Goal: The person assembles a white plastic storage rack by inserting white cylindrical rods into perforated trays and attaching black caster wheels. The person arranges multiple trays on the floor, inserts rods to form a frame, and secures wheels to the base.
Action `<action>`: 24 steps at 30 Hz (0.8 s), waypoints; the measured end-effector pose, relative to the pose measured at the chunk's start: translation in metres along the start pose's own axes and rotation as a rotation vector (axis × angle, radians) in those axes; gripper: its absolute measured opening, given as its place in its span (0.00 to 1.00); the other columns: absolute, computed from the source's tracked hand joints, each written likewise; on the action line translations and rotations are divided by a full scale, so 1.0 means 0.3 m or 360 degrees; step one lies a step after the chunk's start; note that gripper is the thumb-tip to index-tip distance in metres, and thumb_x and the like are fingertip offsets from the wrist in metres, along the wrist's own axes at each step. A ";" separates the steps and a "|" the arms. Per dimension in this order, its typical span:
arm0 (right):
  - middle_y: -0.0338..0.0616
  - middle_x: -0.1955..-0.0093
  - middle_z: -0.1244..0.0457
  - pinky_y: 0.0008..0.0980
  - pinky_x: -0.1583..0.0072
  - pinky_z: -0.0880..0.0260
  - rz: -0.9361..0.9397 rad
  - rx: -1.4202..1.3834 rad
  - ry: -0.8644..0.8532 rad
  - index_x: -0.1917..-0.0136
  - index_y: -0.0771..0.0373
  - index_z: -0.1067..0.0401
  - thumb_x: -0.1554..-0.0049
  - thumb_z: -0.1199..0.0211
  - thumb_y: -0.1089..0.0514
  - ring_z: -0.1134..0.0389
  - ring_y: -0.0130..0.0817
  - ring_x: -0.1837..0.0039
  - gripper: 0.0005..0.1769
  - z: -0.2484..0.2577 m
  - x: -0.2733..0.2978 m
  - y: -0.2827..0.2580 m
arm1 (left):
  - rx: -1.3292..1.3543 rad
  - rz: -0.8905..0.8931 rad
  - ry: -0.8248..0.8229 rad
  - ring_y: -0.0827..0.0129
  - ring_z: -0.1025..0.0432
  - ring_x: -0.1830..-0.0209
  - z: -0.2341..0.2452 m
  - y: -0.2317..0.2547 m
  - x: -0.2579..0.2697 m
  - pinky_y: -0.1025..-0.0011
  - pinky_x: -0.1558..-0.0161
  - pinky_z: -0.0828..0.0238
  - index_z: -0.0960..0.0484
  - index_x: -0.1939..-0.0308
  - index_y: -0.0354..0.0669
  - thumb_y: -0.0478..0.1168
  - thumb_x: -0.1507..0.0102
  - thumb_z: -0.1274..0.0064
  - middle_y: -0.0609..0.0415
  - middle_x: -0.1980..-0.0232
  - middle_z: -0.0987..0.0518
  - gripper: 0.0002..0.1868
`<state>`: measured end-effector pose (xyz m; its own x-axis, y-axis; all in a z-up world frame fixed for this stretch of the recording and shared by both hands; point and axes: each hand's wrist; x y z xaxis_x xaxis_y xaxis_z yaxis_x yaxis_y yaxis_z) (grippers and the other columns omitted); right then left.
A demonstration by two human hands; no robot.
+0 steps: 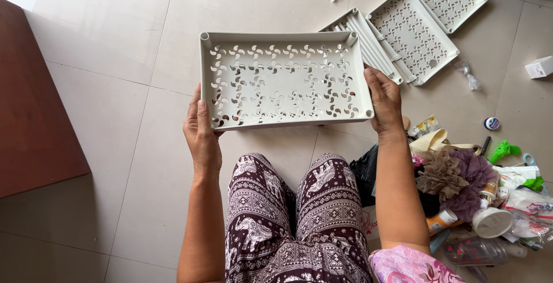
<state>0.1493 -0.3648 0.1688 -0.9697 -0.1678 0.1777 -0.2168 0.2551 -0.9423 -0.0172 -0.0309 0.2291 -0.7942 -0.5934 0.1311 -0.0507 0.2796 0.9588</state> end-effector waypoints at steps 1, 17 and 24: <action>0.43 0.46 0.29 0.20 0.47 0.27 -0.0002 -0.0003 -0.0002 0.32 0.71 0.28 0.35 0.37 0.50 0.29 0.21 0.50 0.25 0.001 -0.007 0.005 | 0.0010 0.0001 0.0000 0.76 0.21 0.56 0.001 -0.003 -0.006 0.71 0.57 0.16 0.32 0.26 0.39 0.48 0.26 0.58 0.50 0.45 0.19 0.27; 0.43 0.46 0.30 0.20 0.46 0.28 0.0029 0.0026 0.0014 0.33 0.70 0.28 0.35 0.36 0.52 0.30 0.21 0.49 0.24 0.004 -0.012 0.038 | -0.0021 0.0069 0.0026 0.77 0.21 0.56 0.015 -0.048 -0.026 0.73 0.58 0.16 0.33 0.25 0.41 0.48 0.26 0.59 0.51 0.44 0.19 0.27; 0.44 0.44 0.30 0.21 0.46 0.27 0.0074 0.0057 -0.0004 0.32 0.71 0.29 0.35 0.37 0.54 0.29 0.21 0.48 0.24 -0.016 -0.007 0.025 | -0.0139 0.0138 0.0053 0.76 0.21 0.57 0.034 -0.092 -0.045 0.71 0.57 0.17 0.34 0.25 0.43 0.47 0.27 0.60 0.50 0.44 0.19 0.27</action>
<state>0.1491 -0.3581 0.1627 -0.9783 -0.1589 0.1327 -0.1672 0.2286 -0.9590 -0.0113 -0.0227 0.1983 -0.7727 -0.5950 0.2211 0.0713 0.2647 0.9617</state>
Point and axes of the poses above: each hand's wrist, its own x-axis away from the middle knuckle, its own z-axis out of the back of the hand, y = z × x
